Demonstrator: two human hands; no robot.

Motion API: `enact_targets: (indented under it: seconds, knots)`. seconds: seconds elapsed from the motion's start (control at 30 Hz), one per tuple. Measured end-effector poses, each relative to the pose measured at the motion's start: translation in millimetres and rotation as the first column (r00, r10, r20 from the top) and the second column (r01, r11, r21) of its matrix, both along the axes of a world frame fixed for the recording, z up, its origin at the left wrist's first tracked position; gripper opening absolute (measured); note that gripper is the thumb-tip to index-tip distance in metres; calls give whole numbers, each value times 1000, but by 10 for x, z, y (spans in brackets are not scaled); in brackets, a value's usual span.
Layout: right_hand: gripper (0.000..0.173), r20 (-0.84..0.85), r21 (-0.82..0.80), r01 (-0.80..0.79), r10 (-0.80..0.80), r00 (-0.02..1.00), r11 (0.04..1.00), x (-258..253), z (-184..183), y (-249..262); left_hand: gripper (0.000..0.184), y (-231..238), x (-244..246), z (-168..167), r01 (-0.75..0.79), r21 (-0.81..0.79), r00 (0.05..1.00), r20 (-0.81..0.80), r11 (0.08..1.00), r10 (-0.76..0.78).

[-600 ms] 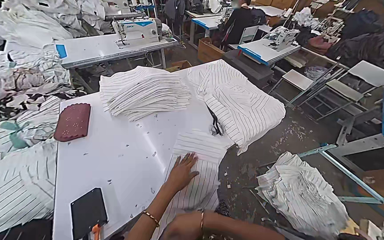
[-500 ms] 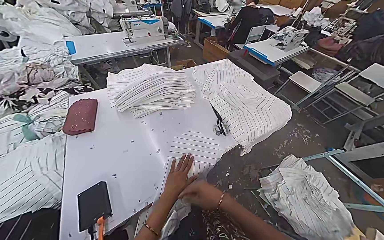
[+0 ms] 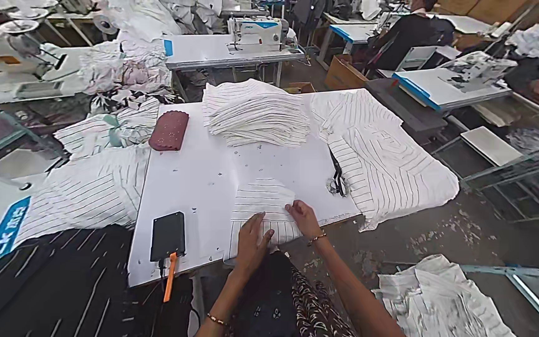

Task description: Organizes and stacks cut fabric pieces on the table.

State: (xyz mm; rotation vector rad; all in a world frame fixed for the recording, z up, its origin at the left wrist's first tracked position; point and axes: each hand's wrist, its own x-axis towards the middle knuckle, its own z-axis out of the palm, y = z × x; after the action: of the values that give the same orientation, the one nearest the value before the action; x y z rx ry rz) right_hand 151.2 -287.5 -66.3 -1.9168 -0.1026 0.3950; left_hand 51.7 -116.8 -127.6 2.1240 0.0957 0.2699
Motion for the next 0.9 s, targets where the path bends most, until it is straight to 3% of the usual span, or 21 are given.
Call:
enact_targets:
  seconds: [0.03,0.1,0.17,0.23,0.33,0.53,0.63,0.7,0.8,0.9]
  knots:
    - [21,-52,145,-54,62,997,988,-133,62,156,65,-43,-9,99,-24,-203,999,-28,979,19]
    - [20,-132,329,-129,180,975,936,-393,94,397,62,-169,-61,356,-166,-548,985,-125,820,117]
    - [17,-190,435,-93,192,963,896,-518,63,543,70,-226,-68,486,-294,-685,955,-186,666,229]
    - [17,-259,471,-34,175,950,881,-558,70,610,71,-241,-85,561,-352,-744,928,-197,568,316]
    - [19,-356,454,107,69,932,885,-597,130,671,39,-216,-136,585,-429,-754,875,-210,497,437]
    - [24,-24,262,337,-343,939,904,-318,109,237,32,315,-440,652,-608,-752,695,-348,256,629]
    - [27,140,151,463,-483,865,873,-149,134,-229,31,732,-690,727,-657,-701,630,-309,278,712]
    - [29,228,92,515,-522,822,852,-51,189,-511,24,919,-760,796,-656,-667,625,-218,353,750]
    - [24,348,138,521,-534,770,842,68,479,-776,20,955,-760,970,-546,-651,722,-46,527,691]
    - [7,369,284,463,-541,755,840,206,998,-1052,27,977,-795,1174,-364,-701,816,78,614,572]
